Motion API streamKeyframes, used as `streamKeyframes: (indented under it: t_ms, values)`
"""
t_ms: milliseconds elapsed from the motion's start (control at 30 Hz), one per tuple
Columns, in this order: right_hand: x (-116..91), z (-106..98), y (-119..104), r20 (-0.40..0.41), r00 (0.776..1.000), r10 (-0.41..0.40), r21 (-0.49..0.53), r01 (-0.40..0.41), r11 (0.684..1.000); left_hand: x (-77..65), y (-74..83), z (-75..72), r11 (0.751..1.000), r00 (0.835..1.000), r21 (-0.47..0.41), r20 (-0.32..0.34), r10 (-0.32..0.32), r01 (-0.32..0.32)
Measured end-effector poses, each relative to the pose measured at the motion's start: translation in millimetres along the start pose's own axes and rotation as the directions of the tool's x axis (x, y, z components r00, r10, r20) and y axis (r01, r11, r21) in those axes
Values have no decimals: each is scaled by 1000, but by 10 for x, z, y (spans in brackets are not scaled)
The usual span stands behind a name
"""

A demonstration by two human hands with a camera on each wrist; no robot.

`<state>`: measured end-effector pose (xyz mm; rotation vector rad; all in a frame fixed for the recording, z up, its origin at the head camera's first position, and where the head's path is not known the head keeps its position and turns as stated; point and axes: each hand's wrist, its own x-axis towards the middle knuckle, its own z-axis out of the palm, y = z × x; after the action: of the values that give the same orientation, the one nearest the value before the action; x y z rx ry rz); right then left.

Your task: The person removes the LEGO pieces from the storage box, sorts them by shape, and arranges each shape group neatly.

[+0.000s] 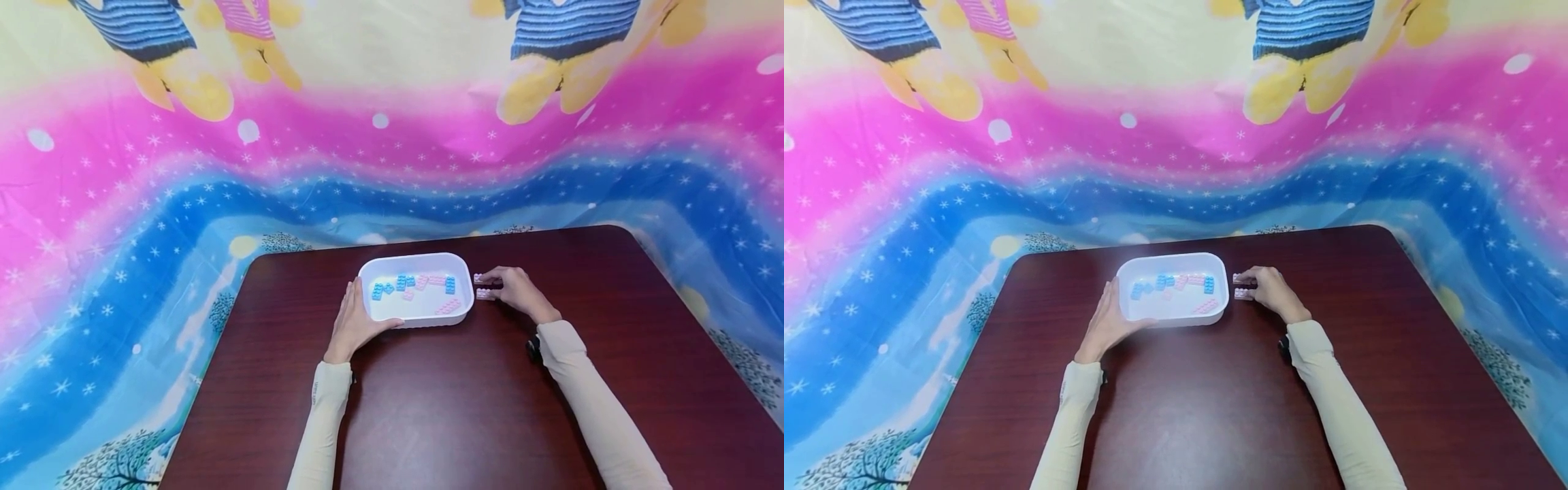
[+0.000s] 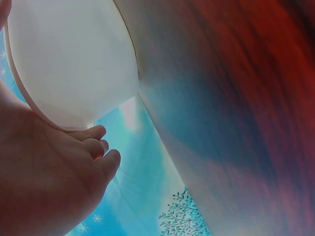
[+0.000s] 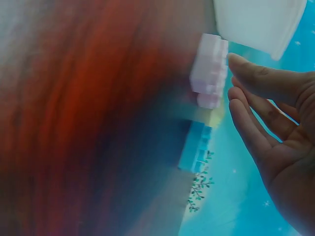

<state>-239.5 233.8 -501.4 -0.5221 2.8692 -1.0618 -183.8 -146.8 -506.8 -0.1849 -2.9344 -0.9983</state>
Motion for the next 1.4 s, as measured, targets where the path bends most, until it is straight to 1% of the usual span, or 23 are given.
streamKeyframes:
  t_ms: [200, 333, 467, 600, 800, 1033, 1400]
  values:
    - [34, -131, -98, -57, 998, -15, 28, 16, 999, 6, -3, -13, 1000, 1000, -3, -2, 9, -9]
    - [70, -184, -167, -89, 996, -15, 60, 20, 998, 1, -9, -11, 1000, 1000, -5, 0, 13, -13]
    - [96, -188, -230, -119, 993, -17, 89, 28, 996, -7, -10, -5, 1000, 1000, 4, 0, 7, -7]
    - [127, -159, -298, -131, 991, -14, 122, 30, 992, -14, -12, 3, 1000, 1000, 6, -2, 5, -5]
    - [199, -95, -422, -118, 993, -21, 135, 37, 990, -21, 16, -4, 1000, 1000, 0, 7, -10, 10]
    - [315, 6, -556, -73, 997, -31, 136, 41, 990, -17, 2, -3, 1000, 1000, -13, 6, -19, 19]
    - [467, 162, -714, -7, 999, -46, 103, 47, 994, 14, -26, 3, 1000, 1000, 1, -4, 3, -3]
